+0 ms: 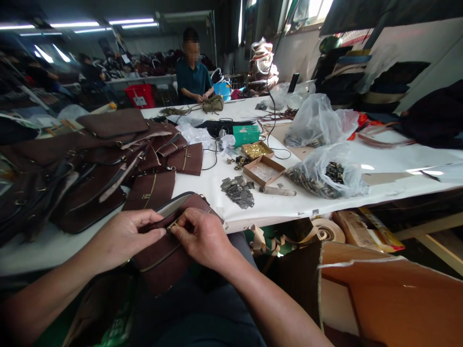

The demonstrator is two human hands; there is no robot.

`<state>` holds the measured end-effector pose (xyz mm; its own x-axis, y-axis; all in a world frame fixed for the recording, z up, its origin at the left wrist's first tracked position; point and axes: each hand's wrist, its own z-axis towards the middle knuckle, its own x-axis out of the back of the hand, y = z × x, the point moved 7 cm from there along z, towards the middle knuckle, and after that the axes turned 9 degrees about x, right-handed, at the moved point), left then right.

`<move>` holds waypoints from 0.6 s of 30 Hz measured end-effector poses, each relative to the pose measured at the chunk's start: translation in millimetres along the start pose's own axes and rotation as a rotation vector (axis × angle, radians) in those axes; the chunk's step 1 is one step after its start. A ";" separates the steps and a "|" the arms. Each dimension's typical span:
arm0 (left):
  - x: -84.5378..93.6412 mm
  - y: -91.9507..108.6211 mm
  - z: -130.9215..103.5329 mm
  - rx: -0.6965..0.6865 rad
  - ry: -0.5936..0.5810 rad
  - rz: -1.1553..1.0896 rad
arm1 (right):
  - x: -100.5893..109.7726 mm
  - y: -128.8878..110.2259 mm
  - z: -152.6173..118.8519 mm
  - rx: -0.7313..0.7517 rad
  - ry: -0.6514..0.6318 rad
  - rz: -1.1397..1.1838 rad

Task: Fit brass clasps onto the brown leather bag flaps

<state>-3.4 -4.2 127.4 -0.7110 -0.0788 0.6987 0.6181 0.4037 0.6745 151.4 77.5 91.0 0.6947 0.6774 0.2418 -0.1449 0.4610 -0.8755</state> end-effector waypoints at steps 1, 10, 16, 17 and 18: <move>-0.7 1.0 -0.4 -0.002 0.006 0.000 | -0.4 0.7 0.1 -0.001 -0.010 0.006; -12.8 2.3 -3.4 0.055 -0.036 -0.008 | 6.1 -4.5 -3.4 0.017 -0.039 0.052; -19.6 -0.4 1.1 0.066 -0.012 -0.040 | 10.1 -10.5 -3.8 0.035 0.064 -0.071; -20.3 -2.3 0.5 0.046 0.000 -0.042 | 10.2 -11.7 -4.6 0.042 0.074 -0.088; -19.7 -5.4 -0.1 0.018 0.031 -0.036 | 9.7 -12.6 -5.5 0.048 0.078 -0.104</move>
<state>7.3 -4.9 110.0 -0.7216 -0.1219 0.6815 0.5861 0.4164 0.6950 163.8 75.1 102.0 0.7599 0.5791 0.2953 -0.1018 0.5548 -0.8257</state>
